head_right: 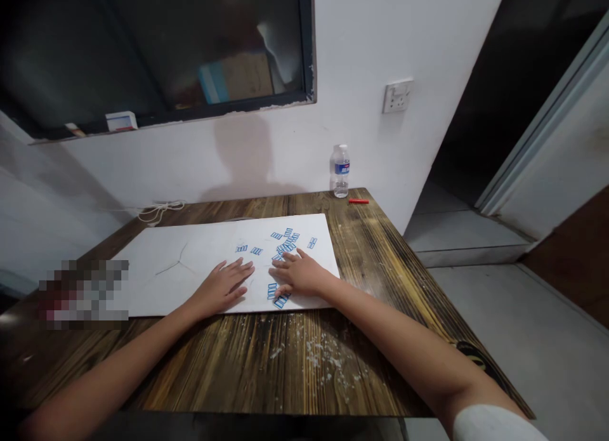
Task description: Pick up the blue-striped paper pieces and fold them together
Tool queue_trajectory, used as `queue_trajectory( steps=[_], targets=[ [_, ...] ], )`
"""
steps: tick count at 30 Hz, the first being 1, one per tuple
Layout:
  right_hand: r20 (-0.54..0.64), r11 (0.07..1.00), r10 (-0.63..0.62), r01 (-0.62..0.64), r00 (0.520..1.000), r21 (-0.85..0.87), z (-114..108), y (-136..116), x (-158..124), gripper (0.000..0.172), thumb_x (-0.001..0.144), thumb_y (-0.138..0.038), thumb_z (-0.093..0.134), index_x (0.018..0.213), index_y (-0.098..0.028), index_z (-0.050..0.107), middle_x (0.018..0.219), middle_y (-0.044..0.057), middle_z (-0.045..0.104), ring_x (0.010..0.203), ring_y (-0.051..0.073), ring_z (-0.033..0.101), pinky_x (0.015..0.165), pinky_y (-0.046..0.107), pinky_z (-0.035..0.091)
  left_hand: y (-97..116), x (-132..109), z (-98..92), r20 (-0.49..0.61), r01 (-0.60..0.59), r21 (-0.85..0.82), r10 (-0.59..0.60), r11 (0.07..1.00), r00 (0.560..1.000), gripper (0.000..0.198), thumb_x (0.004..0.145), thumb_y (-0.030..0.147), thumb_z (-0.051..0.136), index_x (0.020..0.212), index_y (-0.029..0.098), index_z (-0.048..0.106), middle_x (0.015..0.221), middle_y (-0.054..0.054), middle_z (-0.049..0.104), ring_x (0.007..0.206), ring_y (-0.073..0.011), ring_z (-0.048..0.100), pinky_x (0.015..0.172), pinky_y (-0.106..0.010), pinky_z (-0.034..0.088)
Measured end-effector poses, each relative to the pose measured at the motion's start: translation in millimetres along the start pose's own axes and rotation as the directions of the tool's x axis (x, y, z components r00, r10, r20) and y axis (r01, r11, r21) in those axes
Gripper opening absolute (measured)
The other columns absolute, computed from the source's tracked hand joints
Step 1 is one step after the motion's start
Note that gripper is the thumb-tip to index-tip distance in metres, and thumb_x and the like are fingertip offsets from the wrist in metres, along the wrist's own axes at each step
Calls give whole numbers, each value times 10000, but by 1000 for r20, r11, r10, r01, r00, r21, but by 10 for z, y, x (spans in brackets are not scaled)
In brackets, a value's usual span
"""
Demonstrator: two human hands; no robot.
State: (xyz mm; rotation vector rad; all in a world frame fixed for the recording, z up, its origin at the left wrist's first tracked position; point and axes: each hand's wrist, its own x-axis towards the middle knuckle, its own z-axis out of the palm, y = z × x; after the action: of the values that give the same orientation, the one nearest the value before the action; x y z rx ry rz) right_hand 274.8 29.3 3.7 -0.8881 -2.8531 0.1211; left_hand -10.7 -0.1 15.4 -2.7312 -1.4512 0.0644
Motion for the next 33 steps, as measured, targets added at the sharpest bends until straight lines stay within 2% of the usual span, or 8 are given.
queue_trajectory(
  steps=[5,8,13,15,21,24,27,33],
  targets=[
    [10,993,113,-112,994,-37,28,-16,11,710,848,-727,432,1456,-361,410,1536,128,359,1386,469,285,1031,718,232,-19,-160,-14,25,130,29,-131,991,991,586,953,567,340,1479,312,374,1540,-33,367,1423,-338,295,1114,-565,231],
    [11,996,92,-91,996,-18,16,-63,10,746,849,-732,423,1482,-341,364,1549,132,334,1419,461,213,1051,720,190,-34,-195,5,66,201,21,-202,979,977,616,956,575,316,1506,298,321,1580,-41,274,1434,-370,255,1092,-577,266],
    [-29,979,-182,184,983,88,-58,-289,-6,758,905,-682,373,1521,-250,284,1529,113,379,1472,317,159,1155,597,90,-21,-192,25,62,83,-45,-80,996,995,630,967,570,299,1531,297,237,1584,-46,262,1463,-311,198,1139,-550,194],
    [-25,968,-222,223,975,112,-63,-369,-8,740,914,-668,373,1511,-236,311,1516,112,401,1468,302,182,1165,578,82,17,-184,2,62,37,-81,-32,996,998,628,969,568,306,1534,308,218,1577,-41,284,1468,-292,190,1154,-549,154],
    [-53,980,-143,149,988,129,21,-389,5,814,877,-700,408,1513,-203,304,1551,147,322,1460,333,198,1154,584,144,123,-180,-27,67,-79,-208,95,975,993,587,983,551,298,1528,354,206,1577,-21,286,1475,-268,175,1164,-561,117],
    [-68,981,-125,133,990,138,61,-365,9,855,862,-714,416,1522,-188,279,1553,161,309,1460,334,198,1154,578,156,128,-196,19,22,-101,-183,107,978,994,586,967,572,335,1509,361,269,1590,-21,251,1472,-277,182,1164,-560,123],
    [-68,984,-113,121,991,132,83,-357,8,885,839,-734,426,1516,-178,294,1539,171,334,1443,339,245,1152,579,160,122,-217,46,-16,-82,-147,80,986,997,575,970,561,336,1504,351,293,1574,-29,297,1461,-280,213,1160,-546,150],
    [-69,993,-89,94,994,68,66,-334,9,859,839,-749,390,1487,-186,362,1507,145,403,1433,342,270,1149,594,160,130,-248,-31,47,-123,-110,129,986,991,586,957,587,345,1499,370,293,1552,-14,346,1454,-286,230,1148,-539,163]
  ],
)
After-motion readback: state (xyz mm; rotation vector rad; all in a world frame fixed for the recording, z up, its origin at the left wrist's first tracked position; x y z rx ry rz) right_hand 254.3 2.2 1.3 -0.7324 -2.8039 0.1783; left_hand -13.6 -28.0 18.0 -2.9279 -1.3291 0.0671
